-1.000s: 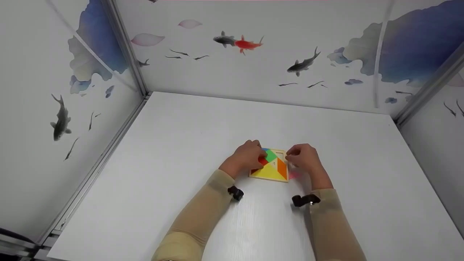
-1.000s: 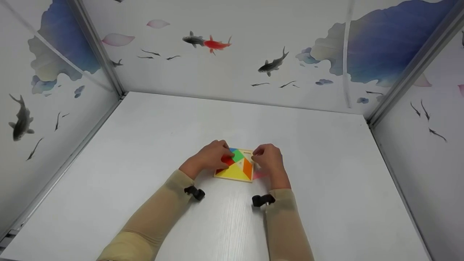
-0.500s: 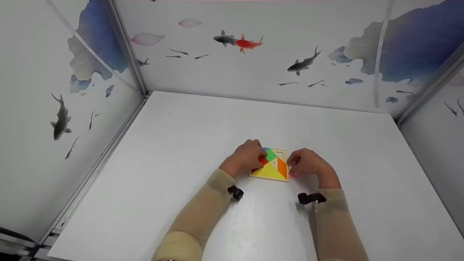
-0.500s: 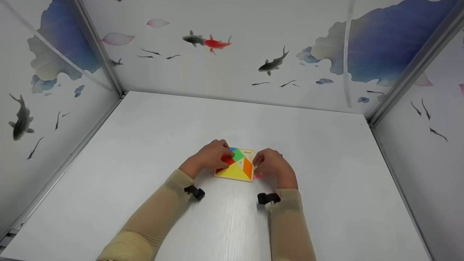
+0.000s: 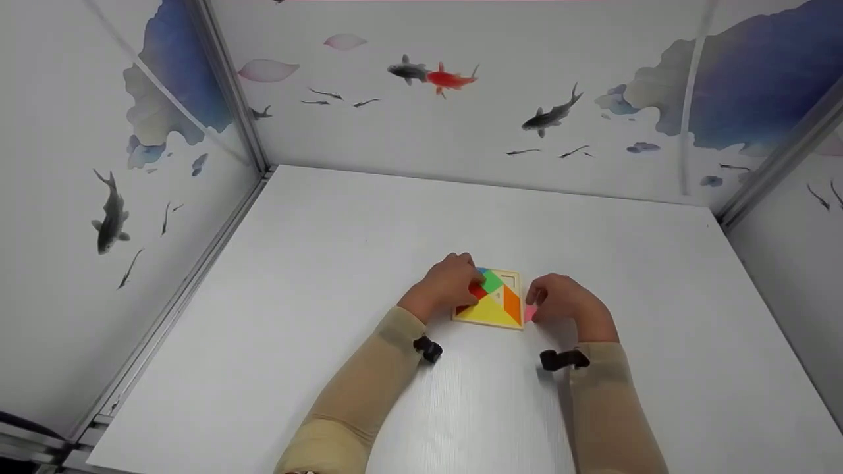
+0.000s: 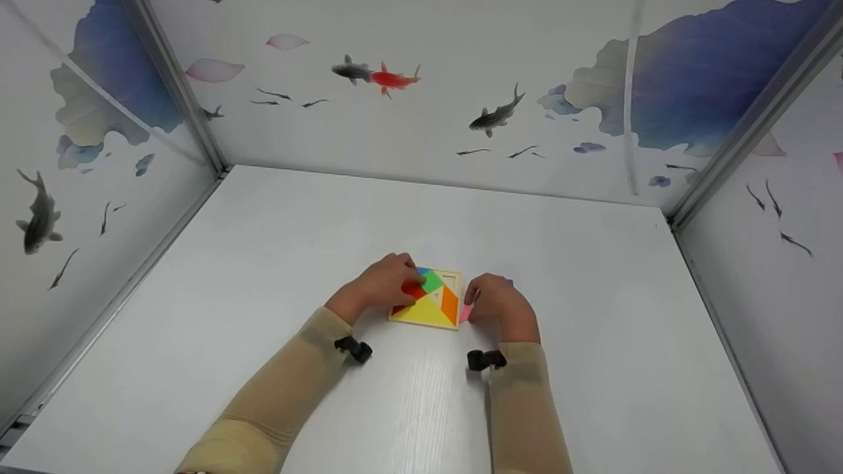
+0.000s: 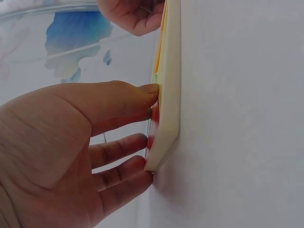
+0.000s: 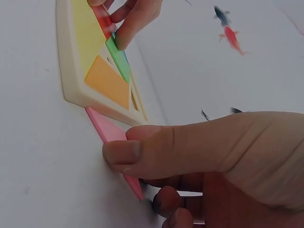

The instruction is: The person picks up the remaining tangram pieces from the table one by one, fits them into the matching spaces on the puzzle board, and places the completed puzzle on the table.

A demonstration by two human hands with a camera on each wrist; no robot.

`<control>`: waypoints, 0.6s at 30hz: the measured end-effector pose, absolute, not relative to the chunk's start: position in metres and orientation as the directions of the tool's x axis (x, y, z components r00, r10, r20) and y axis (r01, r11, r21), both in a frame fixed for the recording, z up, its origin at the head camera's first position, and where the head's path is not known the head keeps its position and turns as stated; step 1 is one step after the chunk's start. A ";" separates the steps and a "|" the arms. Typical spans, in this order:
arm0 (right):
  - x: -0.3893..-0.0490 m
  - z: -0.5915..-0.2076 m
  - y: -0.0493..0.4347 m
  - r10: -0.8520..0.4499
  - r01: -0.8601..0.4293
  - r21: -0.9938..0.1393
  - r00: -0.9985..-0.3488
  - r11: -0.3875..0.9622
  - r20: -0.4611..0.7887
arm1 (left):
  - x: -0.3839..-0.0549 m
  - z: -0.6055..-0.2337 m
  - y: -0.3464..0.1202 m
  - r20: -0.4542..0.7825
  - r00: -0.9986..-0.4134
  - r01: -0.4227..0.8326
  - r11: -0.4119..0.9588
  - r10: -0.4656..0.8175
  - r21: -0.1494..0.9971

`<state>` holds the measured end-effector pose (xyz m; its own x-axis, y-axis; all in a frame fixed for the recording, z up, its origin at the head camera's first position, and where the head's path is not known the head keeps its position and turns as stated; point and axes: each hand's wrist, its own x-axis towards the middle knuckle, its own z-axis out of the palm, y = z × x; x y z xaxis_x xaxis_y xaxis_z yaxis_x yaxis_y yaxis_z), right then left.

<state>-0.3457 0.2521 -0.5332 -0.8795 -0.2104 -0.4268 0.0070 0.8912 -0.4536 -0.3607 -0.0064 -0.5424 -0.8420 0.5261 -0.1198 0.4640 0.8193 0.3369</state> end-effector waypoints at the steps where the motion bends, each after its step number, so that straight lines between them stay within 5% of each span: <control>1: -0.346 -0.534 0.252 -0.214 0.002 -0.455 -0.881 0.890 -0.422 | -0.361 -0.542 -0.006 -0.119 -0.842 0.464 0.819 0.526 0.337; 18: -0.347 -0.535 0.249 -0.225 0.001 -0.475 -0.880 0.880 -0.418 | -0.361 -0.546 -0.006 -0.109 -0.851 0.444 0.816 0.513 0.369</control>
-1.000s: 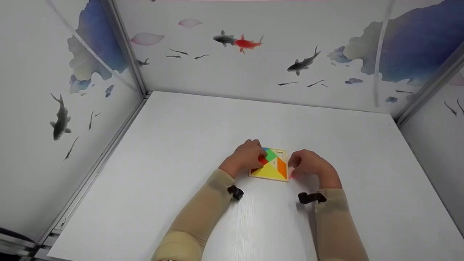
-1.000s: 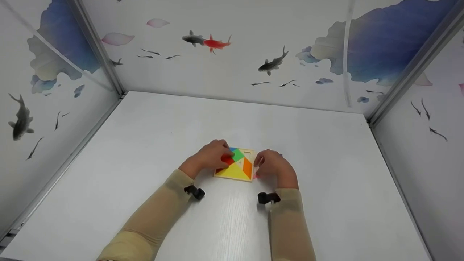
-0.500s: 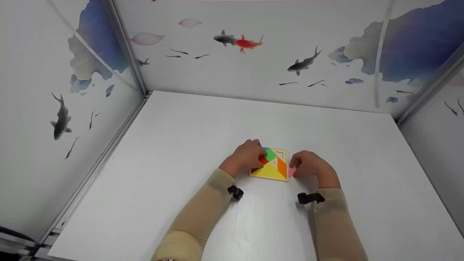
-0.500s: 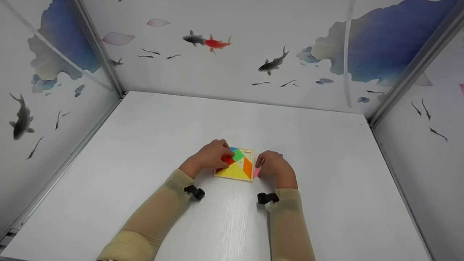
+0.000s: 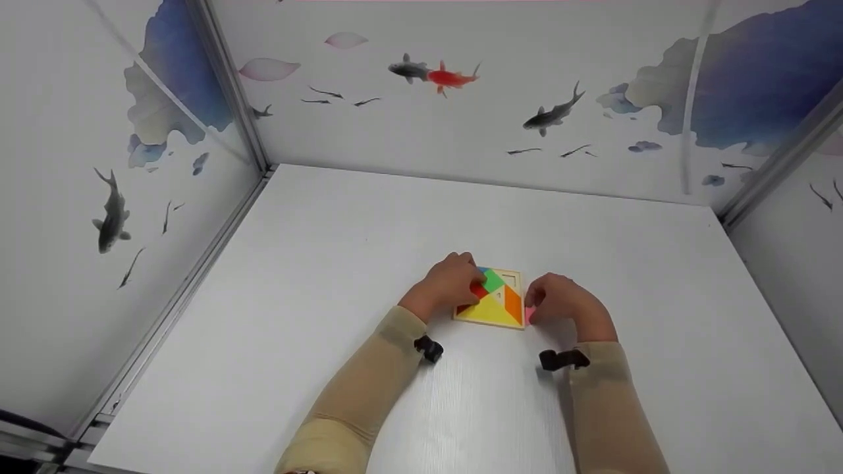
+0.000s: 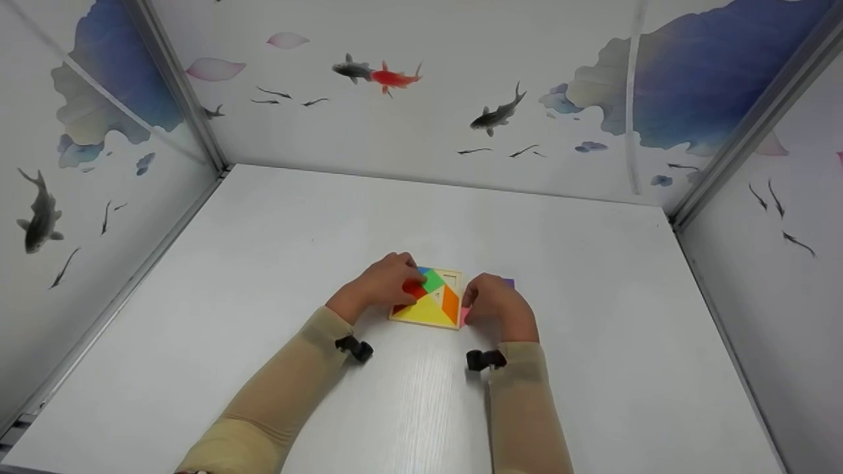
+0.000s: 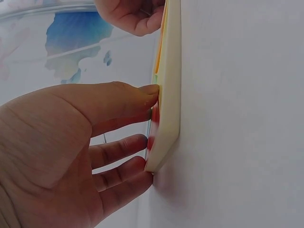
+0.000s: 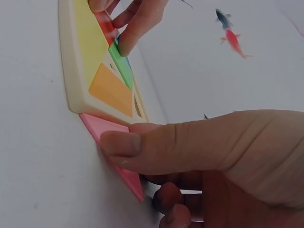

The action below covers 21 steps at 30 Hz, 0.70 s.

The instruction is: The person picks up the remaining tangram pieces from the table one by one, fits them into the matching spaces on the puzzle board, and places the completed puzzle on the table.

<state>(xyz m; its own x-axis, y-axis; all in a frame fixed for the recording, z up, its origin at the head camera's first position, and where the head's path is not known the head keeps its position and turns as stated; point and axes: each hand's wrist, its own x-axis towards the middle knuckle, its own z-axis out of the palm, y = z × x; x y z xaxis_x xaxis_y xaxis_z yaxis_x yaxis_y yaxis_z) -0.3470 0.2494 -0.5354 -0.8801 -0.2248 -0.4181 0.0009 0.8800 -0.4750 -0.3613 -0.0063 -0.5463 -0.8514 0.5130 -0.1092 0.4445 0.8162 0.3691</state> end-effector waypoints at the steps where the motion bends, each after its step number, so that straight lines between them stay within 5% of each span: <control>1: -0.347 -0.536 0.250 -0.225 0.002 -0.474 -0.879 0.880 -0.421 | -0.361 -0.546 -0.006 -0.108 -0.852 0.445 0.817 0.513 0.368; 21: -0.345 -0.537 0.258 -0.283 -0.037 -0.520 -0.870 0.854 -0.403 | -0.360 -0.544 -0.005 -0.111 -0.851 0.454 0.827 0.513 0.333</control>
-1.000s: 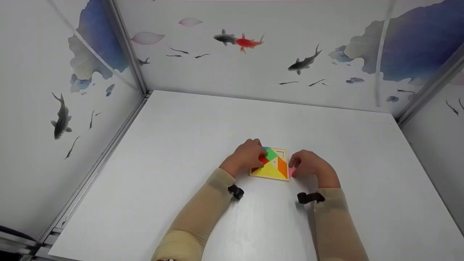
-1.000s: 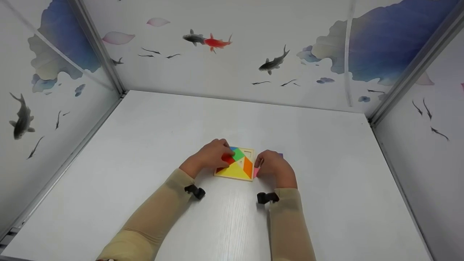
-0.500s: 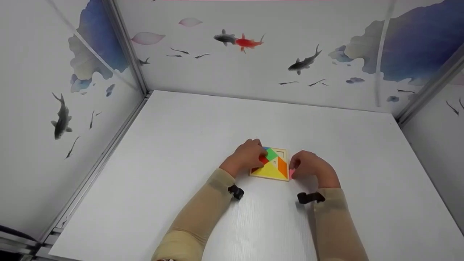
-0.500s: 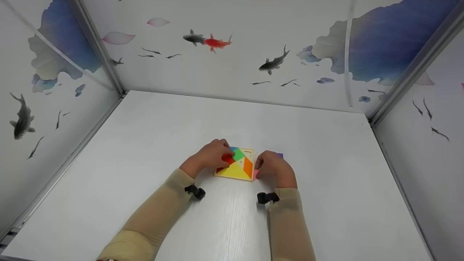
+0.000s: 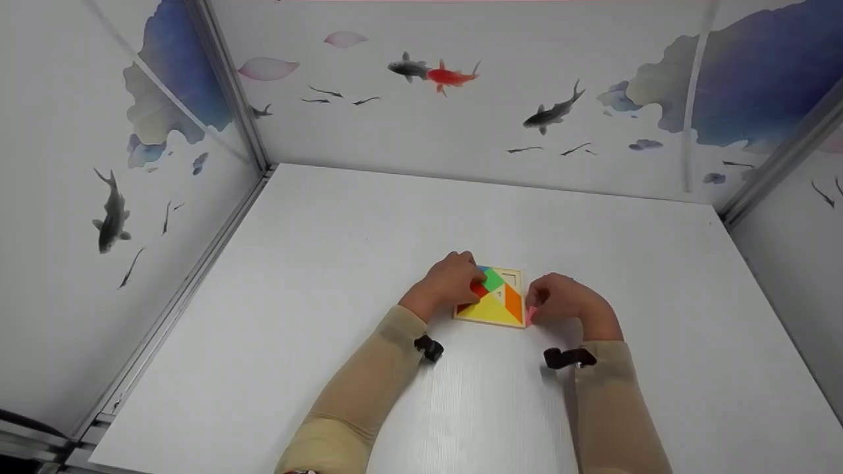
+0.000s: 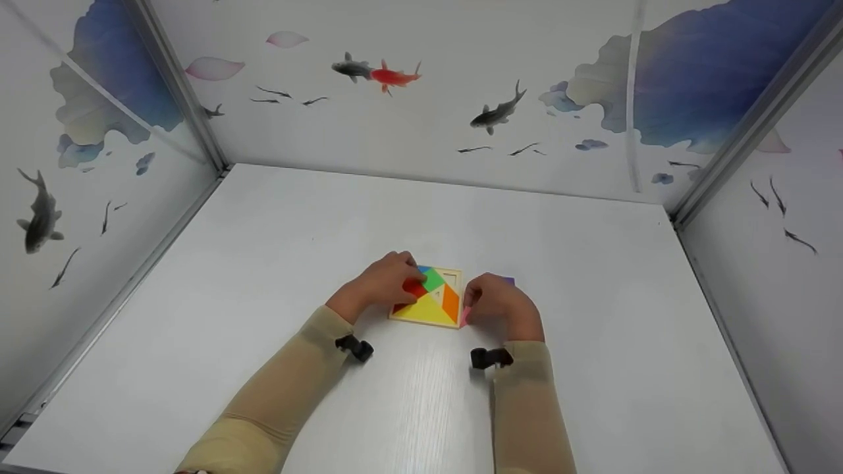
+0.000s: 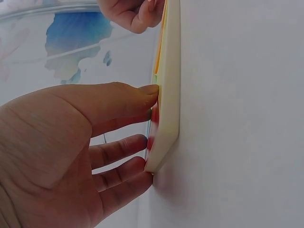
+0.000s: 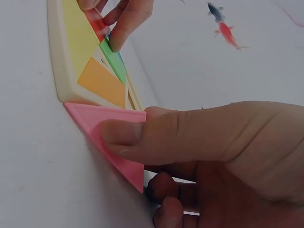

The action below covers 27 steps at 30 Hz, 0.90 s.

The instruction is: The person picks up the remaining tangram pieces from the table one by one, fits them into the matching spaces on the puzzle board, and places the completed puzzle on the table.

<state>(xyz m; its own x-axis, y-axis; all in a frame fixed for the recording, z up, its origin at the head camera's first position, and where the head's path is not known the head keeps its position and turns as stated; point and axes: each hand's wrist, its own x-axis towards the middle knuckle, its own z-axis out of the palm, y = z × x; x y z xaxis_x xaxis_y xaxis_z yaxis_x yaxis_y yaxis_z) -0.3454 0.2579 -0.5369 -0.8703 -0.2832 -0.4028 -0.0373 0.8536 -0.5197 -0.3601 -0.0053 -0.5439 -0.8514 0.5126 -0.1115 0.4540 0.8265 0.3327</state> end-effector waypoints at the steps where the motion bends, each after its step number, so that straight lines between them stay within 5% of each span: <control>1: -0.346 -0.537 0.259 -0.293 -0.041 -0.532 -0.869 0.846 -0.398 | -0.360 -0.544 -0.005 -0.113 -0.851 0.454 0.826 0.513 0.334; 11: -0.350 -0.536 0.265 -0.333 0.018 -0.684 -0.864 0.729 -0.377 | -0.361 -0.545 -0.005 -0.113 -0.854 0.445 0.825 0.508 0.348; 27: -0.350 -0.533 0.257 -0.247 0.094 -0.727 -0.904 0.680 -0.348 | -0.361 -0.545 -0.006 -0.107 -0.851 0.447 0.816 0.515 0.366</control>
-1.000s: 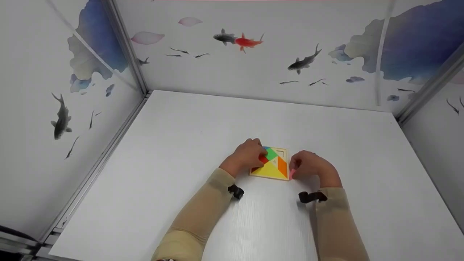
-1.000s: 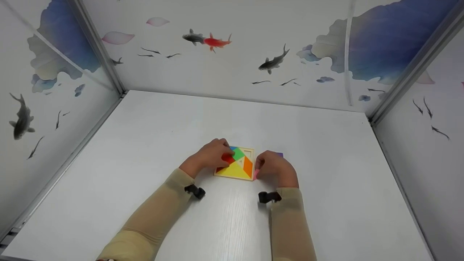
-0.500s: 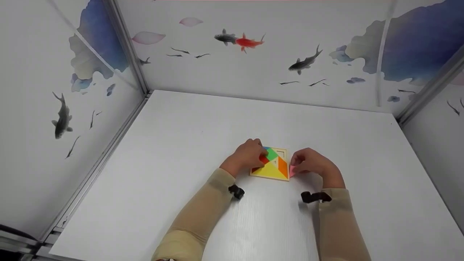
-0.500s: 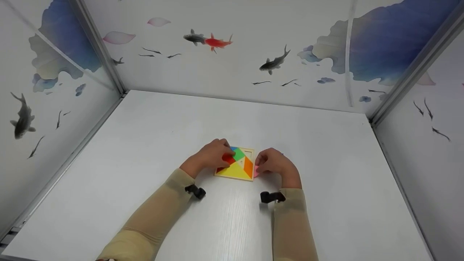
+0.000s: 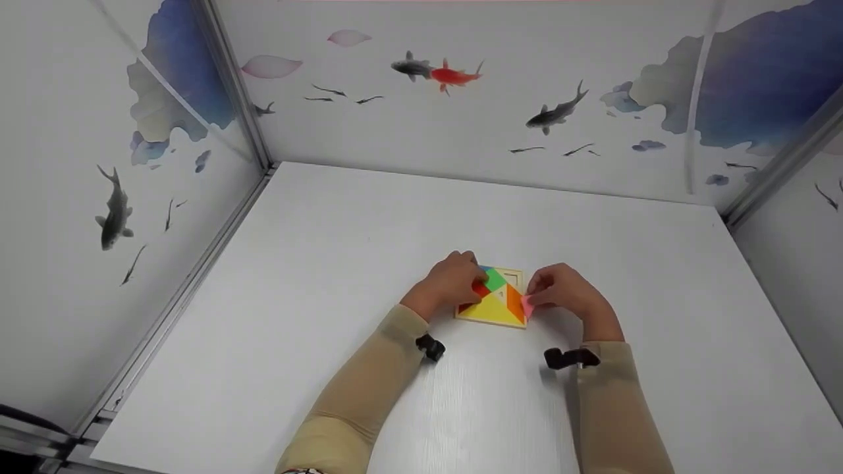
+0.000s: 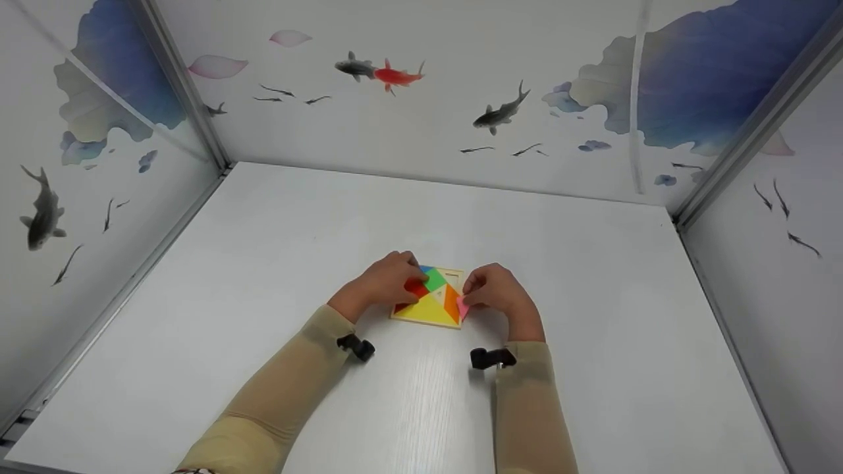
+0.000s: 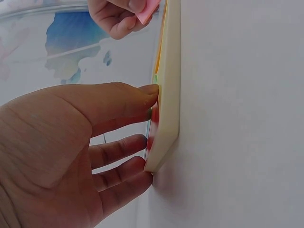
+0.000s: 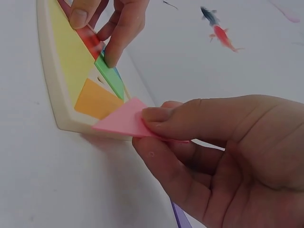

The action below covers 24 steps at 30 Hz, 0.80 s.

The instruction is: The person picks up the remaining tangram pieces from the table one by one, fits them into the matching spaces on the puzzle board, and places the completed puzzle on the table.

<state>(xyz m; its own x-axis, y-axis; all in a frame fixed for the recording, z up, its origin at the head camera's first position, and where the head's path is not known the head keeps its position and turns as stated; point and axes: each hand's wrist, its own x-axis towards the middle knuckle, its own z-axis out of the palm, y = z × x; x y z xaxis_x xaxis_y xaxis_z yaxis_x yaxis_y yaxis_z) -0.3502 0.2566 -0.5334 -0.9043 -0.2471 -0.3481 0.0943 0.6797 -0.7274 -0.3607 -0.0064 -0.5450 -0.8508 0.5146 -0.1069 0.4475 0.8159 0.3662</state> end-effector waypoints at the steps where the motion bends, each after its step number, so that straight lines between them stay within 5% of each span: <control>1: -0.351 -0.533 0.256 -0.235 0.102 -0.724 -0.907 0.682 -0.349 | -0.361 -0.545 -0.006 -0.108 -0.851 0.446 0.817 0.514 0.366; 24: -0.353 -0.535 0.242 -0.179 0.089 -0.771 -0.950 0.631 -0.256 | -0.362 -0.545 -0.005 -0.123 -0.852 0.441 0.824 0.509 0.357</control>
